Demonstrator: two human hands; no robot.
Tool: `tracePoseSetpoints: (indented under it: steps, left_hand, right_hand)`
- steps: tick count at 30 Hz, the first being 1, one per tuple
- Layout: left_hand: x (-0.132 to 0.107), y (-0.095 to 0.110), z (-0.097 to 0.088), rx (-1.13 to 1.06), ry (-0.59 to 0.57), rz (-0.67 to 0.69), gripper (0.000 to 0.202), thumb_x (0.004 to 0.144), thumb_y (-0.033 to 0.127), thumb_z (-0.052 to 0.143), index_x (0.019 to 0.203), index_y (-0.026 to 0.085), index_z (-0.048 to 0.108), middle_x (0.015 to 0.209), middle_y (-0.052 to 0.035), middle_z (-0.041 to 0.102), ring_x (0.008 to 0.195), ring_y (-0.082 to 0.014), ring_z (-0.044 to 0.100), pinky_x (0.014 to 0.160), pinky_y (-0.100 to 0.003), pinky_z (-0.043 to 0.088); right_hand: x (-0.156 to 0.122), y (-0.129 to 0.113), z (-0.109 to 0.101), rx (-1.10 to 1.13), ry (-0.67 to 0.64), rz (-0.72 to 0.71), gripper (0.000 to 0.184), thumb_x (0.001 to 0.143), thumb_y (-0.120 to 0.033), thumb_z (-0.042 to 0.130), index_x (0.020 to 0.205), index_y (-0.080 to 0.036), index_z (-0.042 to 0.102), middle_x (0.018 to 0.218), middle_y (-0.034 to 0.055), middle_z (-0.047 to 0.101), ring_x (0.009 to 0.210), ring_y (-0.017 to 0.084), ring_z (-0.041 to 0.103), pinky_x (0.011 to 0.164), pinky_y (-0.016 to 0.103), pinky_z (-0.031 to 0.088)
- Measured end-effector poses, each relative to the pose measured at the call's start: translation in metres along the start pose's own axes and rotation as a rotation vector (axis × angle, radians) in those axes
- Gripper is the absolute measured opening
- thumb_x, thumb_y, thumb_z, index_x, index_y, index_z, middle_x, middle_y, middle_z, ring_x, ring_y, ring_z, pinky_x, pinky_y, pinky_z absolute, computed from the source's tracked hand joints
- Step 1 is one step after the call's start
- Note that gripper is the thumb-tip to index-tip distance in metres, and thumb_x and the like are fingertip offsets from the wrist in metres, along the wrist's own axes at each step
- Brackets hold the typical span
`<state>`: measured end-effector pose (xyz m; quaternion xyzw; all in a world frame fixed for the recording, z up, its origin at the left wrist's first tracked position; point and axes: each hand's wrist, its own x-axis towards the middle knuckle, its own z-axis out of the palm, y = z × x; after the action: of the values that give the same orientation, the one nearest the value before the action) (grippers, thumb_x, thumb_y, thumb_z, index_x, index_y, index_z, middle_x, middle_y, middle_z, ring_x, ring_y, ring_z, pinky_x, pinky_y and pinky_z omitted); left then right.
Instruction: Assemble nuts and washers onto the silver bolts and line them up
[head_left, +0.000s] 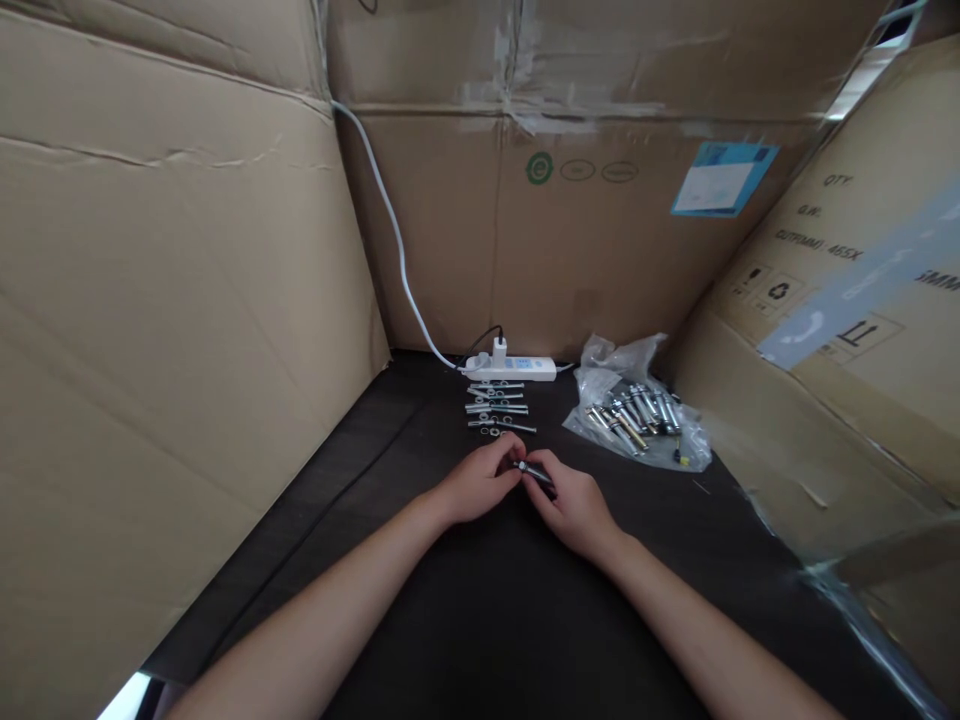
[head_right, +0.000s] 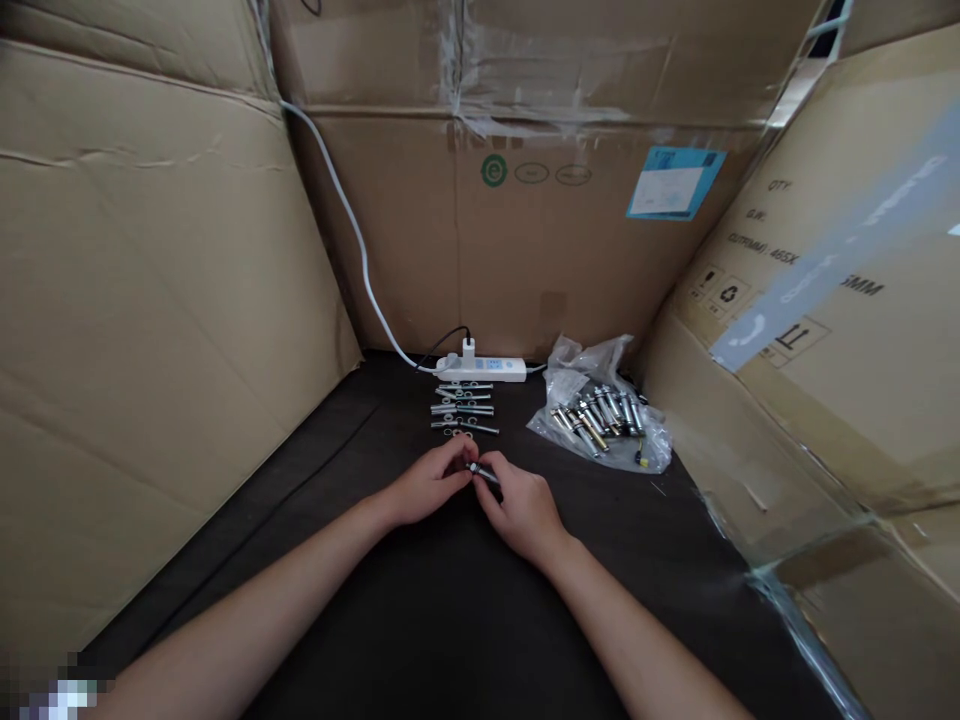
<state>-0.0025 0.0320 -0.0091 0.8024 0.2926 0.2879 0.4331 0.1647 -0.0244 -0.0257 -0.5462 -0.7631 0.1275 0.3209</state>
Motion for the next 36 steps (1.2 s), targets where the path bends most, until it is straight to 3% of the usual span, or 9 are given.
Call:
tracePoseSetpoints:
  steps: [6,10,13,16,32,36]
  left_hand:
    - [0.0,-0.003,-0.001,0.093,-0.026,-0.043,0.006,0.082,0.018,0.045,0.085,0.018,0.05,0.076,0.0022,0.052,0.07,-0.0114,0.047,0.065,-0.022,0.038]
    - [-0.001,-0.004,-0.003,0.196,-0.022,-0.031,0.018,0.087,0.024,0.04,0.073,0.017,0.05,0.071,0.0019,0.052,0.07,-0.012,0.048,0.066,-0.023,0.037]
    - [-0.002,-0.001,-0.003,0.163,0.061,-0.02,0.008,0.083,0.019,0.044,0.087,0.018,0.051,0.077,0.0018,0.054,0.072,-0.012,0.049,0.066,-0.023,0.038]
    - [-0.003,0.004,-0.001,0.117,0.068,0.014,0.019,0.08,0.015,0.045,0.098,0.019,0.051,0.083,0.0007,0.054,0.072,-0.0118,0.049,0.066,-0.023,0.04]
    - [-0.003,0.0,0.001,0.14,0.009,0.005,0.012,0.08,0.016,0.047,0.091,0.019,0.05,0.077,0.0026,0.052,0.069,-0.0109,0.047,0.063,-0.022,0.038]
    - [-0.004,-0.001,0.003,0.153,0.004,0.001,0.008,0.086,0.021,0.042,0.091,0.019,0.049,0.082,0.001,0.053,0.075,-0.0121,0.049,0.068,-0.023,0.039]
  right_hand:
    - [0.0,-0.001,0.0,-0.01,0.052,0.006,0.021,0.09,-0.031,0.044,0.106,-0.021,0.053,0.088,0.0041,0.067,0.074,0.018,0.064,0.063,0.025,0.046]
    - [0.001,0.0,-0.001,-0.009,0.08,0.035,0.021,0.09,-0.032,0.043,0.106,-0.021,0.052,0.088,0.0037,0.066,0.072,0.017,0.063,0.063,0.025,0.046]
    - [0.001,0.001,-0.002,-0.002,0.081,0.032,0.021,0.09,-0.032,0.044,0.106,-0.021,0.053,0.088,0.0035,0.066,0.072,0.016,0.063,0.064,0.025,0.047]
    - [0.001,0.001,-0.002,0.003,0.075,0.008,0.02,0.089,-0.03,0.045,0.105,-0.021,0.053,0.09,0.0036,0.066,0.076,0.017,0.063,0.066,0.025,0.047]
    - [-0.001,-0.002,-0.003,-0.021,0.087,-0.032,0.018,0.087,-0.028,0.048,0.101,-0.021,0.055,0.089,0.0043,0.067,0.077,0.018,0.064,0.06,0.024,0.047]
    - [-0.001,-0.002,-0.002,-0.019,0.098,-0.041,0.018,0.085,-0.027,0.049,0.101,-0.02,0.054,0.09,0.0047,0.067,0.077,0.018,0.064,0.059,0.024,0.047]
